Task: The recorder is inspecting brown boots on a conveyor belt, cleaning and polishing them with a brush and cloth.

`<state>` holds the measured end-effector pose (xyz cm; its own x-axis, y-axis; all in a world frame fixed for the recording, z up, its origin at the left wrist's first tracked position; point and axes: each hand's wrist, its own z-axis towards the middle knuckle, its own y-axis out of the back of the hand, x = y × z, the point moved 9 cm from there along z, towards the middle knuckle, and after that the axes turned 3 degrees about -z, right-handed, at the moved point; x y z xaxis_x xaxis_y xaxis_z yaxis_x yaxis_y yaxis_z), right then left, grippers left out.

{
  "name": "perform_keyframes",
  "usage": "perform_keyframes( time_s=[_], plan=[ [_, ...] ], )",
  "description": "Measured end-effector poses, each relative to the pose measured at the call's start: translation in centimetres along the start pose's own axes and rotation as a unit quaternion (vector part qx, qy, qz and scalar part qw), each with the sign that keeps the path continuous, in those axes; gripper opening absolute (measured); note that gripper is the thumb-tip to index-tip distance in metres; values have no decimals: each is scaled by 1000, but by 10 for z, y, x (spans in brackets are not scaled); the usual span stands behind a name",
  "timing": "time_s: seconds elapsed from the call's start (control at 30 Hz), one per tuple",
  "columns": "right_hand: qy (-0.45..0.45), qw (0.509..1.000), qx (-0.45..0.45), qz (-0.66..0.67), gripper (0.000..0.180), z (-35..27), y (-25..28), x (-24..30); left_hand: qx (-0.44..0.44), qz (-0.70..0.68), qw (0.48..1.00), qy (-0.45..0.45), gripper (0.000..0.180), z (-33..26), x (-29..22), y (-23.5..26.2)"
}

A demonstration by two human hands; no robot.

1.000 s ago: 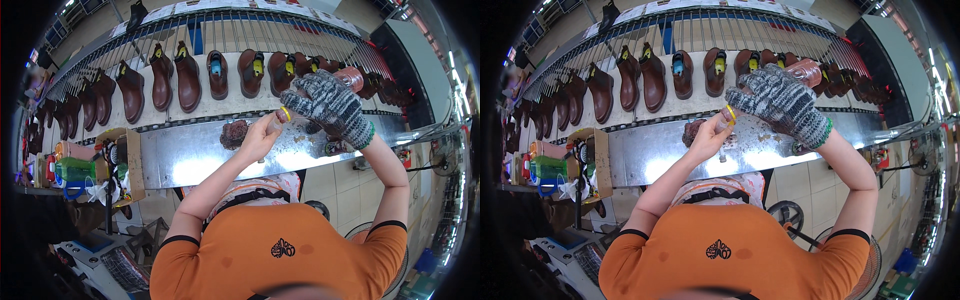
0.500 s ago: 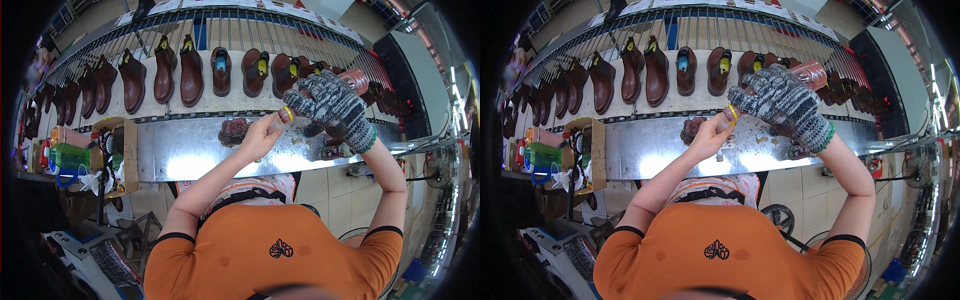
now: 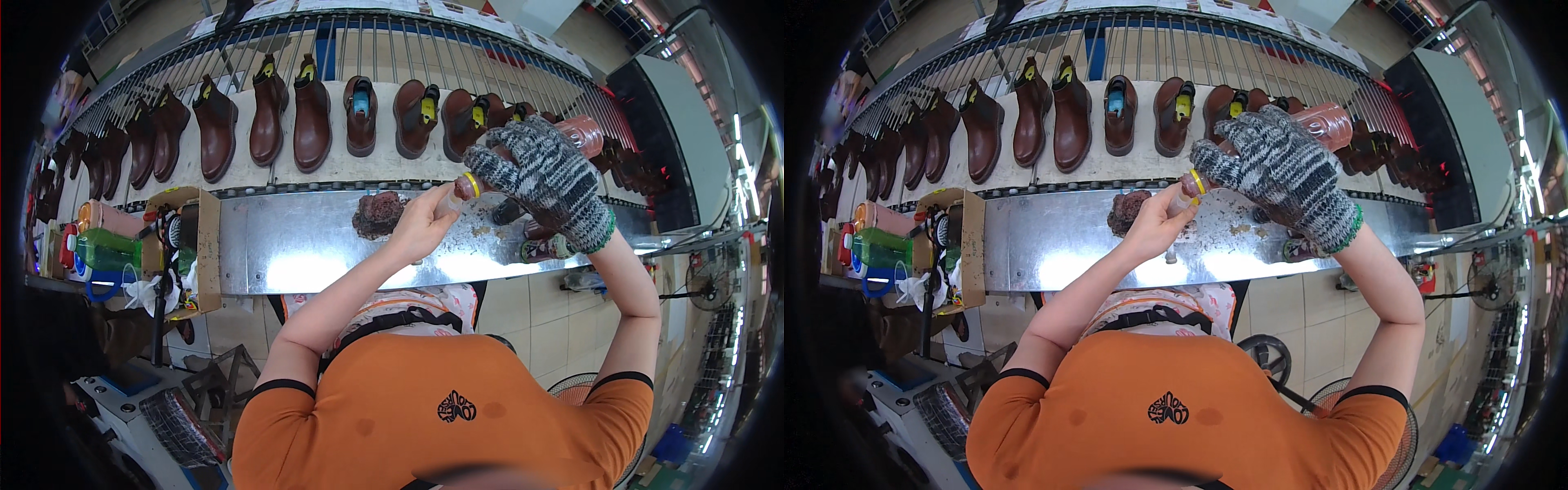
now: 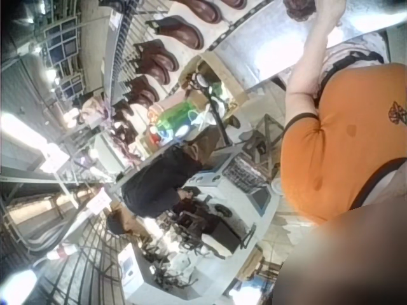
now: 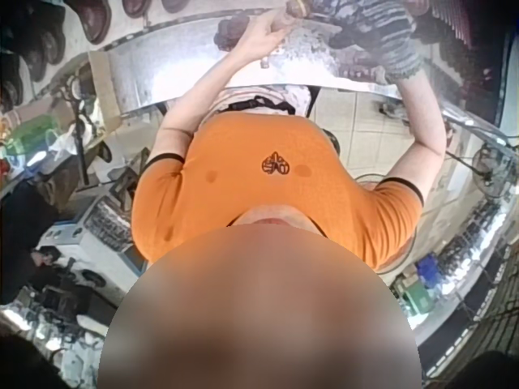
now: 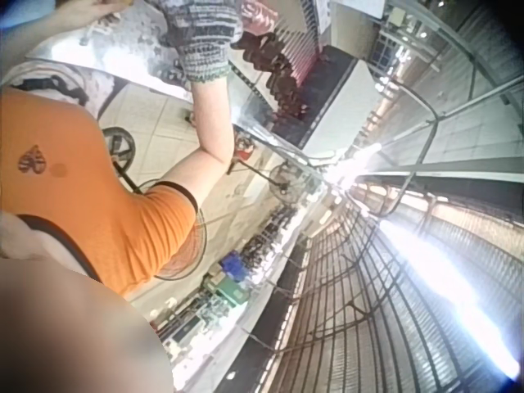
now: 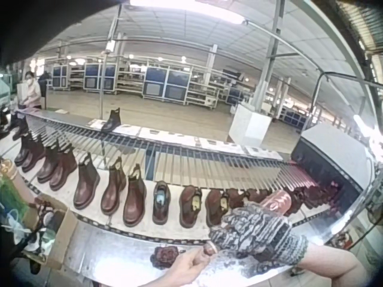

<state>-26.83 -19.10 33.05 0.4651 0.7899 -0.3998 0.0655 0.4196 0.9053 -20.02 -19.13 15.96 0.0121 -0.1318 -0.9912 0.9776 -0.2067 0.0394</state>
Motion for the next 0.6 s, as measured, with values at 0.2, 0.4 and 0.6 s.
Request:
perform_keyframes(
  time_s=[0.2,0.4,0.6],
  plan=[
    [0,1000,20,-15,32,3,1,2,-8,0,1000,8,43,-1,1,3],
    [5,1000,-8,-15,34,3,4,4,-5,-16,1000,20,43,-1,-1,3],
    [9,1000,-17,10,34,2,0,2,-7,-24,1000,-1,42,0,-1,3]
  ],
)
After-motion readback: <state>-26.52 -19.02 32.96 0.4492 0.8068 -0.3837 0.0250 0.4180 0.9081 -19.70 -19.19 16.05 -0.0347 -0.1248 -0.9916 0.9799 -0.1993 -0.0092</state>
